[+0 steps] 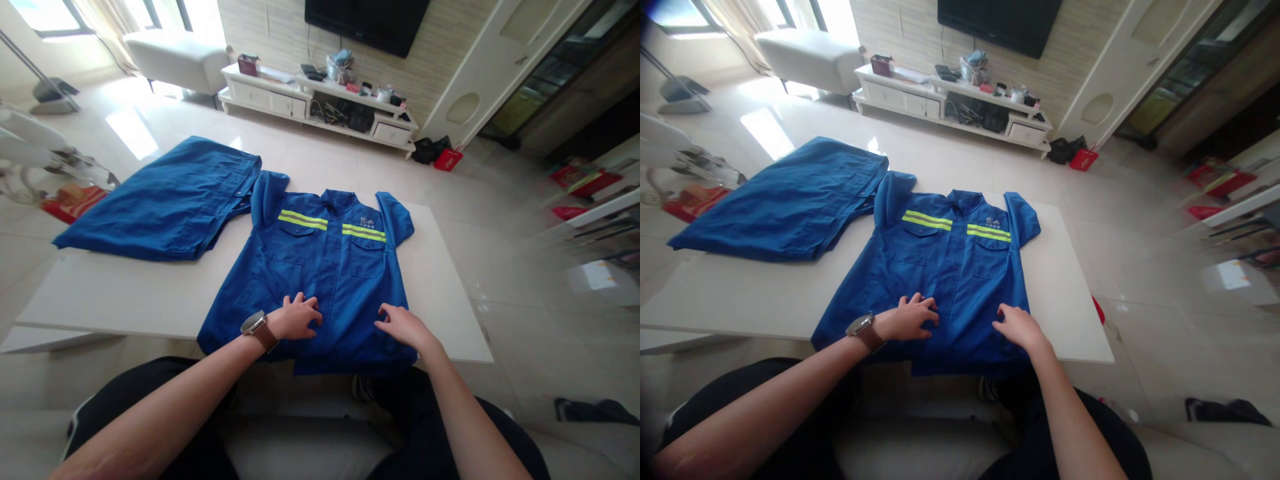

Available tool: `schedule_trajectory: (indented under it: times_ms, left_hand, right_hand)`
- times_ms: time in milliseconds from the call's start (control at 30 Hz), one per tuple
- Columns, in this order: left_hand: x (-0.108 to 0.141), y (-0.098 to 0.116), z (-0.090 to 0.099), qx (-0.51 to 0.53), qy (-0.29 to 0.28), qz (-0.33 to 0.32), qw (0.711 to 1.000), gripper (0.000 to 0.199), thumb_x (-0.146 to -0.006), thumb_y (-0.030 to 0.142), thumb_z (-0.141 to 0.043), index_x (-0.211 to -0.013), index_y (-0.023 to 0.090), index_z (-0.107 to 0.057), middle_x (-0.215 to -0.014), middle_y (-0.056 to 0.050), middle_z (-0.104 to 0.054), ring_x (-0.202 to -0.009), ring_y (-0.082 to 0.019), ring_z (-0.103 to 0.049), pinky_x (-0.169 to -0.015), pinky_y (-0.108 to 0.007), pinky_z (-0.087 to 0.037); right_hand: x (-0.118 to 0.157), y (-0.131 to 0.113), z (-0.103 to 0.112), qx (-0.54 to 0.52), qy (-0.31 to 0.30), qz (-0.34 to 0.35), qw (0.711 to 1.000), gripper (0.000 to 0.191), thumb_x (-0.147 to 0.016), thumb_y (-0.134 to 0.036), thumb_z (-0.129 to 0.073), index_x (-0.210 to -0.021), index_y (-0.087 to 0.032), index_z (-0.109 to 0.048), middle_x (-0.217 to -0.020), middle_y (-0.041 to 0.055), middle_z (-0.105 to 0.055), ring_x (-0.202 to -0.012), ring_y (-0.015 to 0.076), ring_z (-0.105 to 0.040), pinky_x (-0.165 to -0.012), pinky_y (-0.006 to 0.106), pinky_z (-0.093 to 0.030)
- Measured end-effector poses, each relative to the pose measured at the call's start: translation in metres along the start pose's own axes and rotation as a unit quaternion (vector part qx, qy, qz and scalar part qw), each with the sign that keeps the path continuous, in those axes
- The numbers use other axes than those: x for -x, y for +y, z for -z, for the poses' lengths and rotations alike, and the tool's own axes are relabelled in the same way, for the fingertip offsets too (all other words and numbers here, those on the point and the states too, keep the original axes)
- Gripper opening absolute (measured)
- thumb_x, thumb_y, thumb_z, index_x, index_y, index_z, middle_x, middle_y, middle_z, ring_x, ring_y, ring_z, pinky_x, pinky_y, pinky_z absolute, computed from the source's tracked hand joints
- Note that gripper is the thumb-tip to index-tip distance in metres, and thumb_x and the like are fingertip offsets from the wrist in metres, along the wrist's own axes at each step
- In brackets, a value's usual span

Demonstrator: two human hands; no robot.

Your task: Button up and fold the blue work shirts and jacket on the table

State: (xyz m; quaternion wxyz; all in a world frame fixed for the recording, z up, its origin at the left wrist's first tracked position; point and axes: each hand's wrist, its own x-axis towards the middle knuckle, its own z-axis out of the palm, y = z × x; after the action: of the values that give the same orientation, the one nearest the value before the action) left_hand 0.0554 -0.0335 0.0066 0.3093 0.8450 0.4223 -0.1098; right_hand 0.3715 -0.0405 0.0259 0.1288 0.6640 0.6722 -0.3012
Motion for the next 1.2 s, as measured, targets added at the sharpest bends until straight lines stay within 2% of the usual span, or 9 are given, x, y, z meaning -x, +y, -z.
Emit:
schedule_trajectory:
  times_ms: [100,267,433,533,733,833,933,1033,1200]
  left_hand:
    - [-0.001,-0.005,0.000,-0.013,0.076,-0.001,0.997,0.047,-0.085,0.038,-0.070,-0.132,0.035,-0.064,-0.151,-0.010,-0.048,-0.135,-0.040,-0.044,-0.107,-0.066,-0.039]
    - [-0.006,-0.015,-0.012,-0.015,0.102,0.027,0.994,0.074,-0.088,0.044,-0.067,-0.157,0.040,-0.038,-0.173,-0.007,-0.018,-0.156,-0.045,-0.012,-0.118,-0.072,-0.019]
    - [-0.009,-0.008,-0.015,-0.008,0.077,0.047,0.996,0.074,-0.088,0.050,-0.064,-0.157,0.036,-0.041,-0.170,-0.010,-0.027,-0.152,-0.048,-0.022,-0.117,-0.071,-0.020]
    - [-0.008,0.002,-0.015,-0.010,0.050,0.052,0.997,0.085,-0.080,0.055,-0.071,-0.157,0.035,-0.042,-0.167,-0.014,-0.031,-0.148,-0.049,-0.028,-0.116,-0.072,-0.020]
    - [-0.004,0.008,0.000,0.017,0.006,0.007,1.000,0.068,-0.078,0.067,-0.068,-0.139,0.037,-0.060,-0.146,-0.012,-0.052,-0.129,-0.042,-0.048,-0.109,-0.065,-0.036]
    - [-0.006,-0.002,0.009,0.056,0.062,0.004,0.996,0.054,-0.089,0.054,-0.060,-0.139,0.034,-0.058,-0.143,-0.011,-0.054,-0.128,-0.035,-0.052,-0.106,-0.054,-0.045]
    - [-0.012,-0.019,0.006,0.034,0.136,0.058,0.988,0.058,-0.095,0.040,-0.054,-0.151,0.030,-0.046,-0.162,-0.012,-0.039,-0.147,-0.035,-0.036,-0.114,-0.053,-0.039]
    - [-0.017,-0.033,-0.006,-0.010,0.117,0.105,0.987,0.073,-0.091,0.036,-0.059,-0.159,0.028,-0.034,-0.171,-0.012,-0.022,-0.157,-0.040,-0.017,-0.118,-0.060,-0.032]
    - [-0.017,-0.032,-0.014,-0.022,0.079,0.116,0.990,0.088,-0.086,0.042,-0.067,-0.163,0.026,-0.028,-0.173,-0.014,-0.015,-0.157,-0.044,-0.013,-0.118,-0.062,-0.032]
  right_hand:
    - [-0.002,-0.002,-0.002,0.041,0.047,0.058,0.996,0.036,-0.090,-0.031,-0.062,-0.123,-0.018,-0.065,-0.124,0.0134,-0.070,-0.113,0.0257,-0.067,-0.093,0.033,-0.049]
    - [-0.001,-0.009,0.000,0.082,-0.059,0.009,0.995,0.022,-0.086,-0.028,-0.060,-0.096,-0.017,-0.075,-0.101,0.0139,-0.076,-0.092,0.0267,-0.071,-0.077,0.033,-0.049]
    - [-0.009,-0.021,0.010,0.104,0.036,0.003,0.994,0.025,-0.093,-0.039,-0.054,-0.098,-0.022,-0.072,-0.100,0.0096,-0.074,-0.092,0.0260,-0.069,-0.076,0.033,-0.047]
    - [-0.021,-0.034,0.005,0.078,0.135,0.084,0.984,0.024,-0.097,-0.034,-0.050,-0.106,-0.021,-0.068,-0.109,0.0094,-0.071,-0.104,0.0238,-0.065,-0.088,0.033,-0.048]
    - [-0.039,-0.073,-0.005,0.014,0.183,0.241,0.953,0.028,-0.095,-0.025,-0.053,-0.119,-0.019,-0.066,-0.137,0.0118,-0.060,-0.129,0.0240,-0.053,-0.110,0.039,-0.043]
    - [-0.044,-0.088,-0.006,0.009,0.158,0.243,0.957,0.035,-0.094,-0.027,-0.055,-0.127,-0.020,-0.065,-0.145,0.0128,-0.056,-0.137,0.0257,-0.047,-0.113,0.044,-0.042]
    - [-0.049,-0.098,-0.011,0.025,0.115,0.226,0.967,0.047,-0.094,-0.027,-0.056,-0.140,-0.021,-0.058,-0.159,0.0134,-0.044,-0.150,0.0279,-0.034,-0.118,0.050,-0.037]
    - [-0.053,-0.104,-0.019,0.024,0.055,0.211,0.976,0.059,-0.095,-0.026,-0.055,-0.153,-0.021,-0.046,-0.166,0.0147,-0.032,-0.154,0.0275,-0.029,-0.120,0.049,-0.035]
    - [-0.049,-0.114,-0.026,0.082,0.029,0.201,0.976,0.061,-0.095,-0.024,-0.055,-0.155,-0.016,-0.045,-0.166,0.0194,-0.030,-0.153,0.0318,-0.032,-0.118,0.045,-0.039]
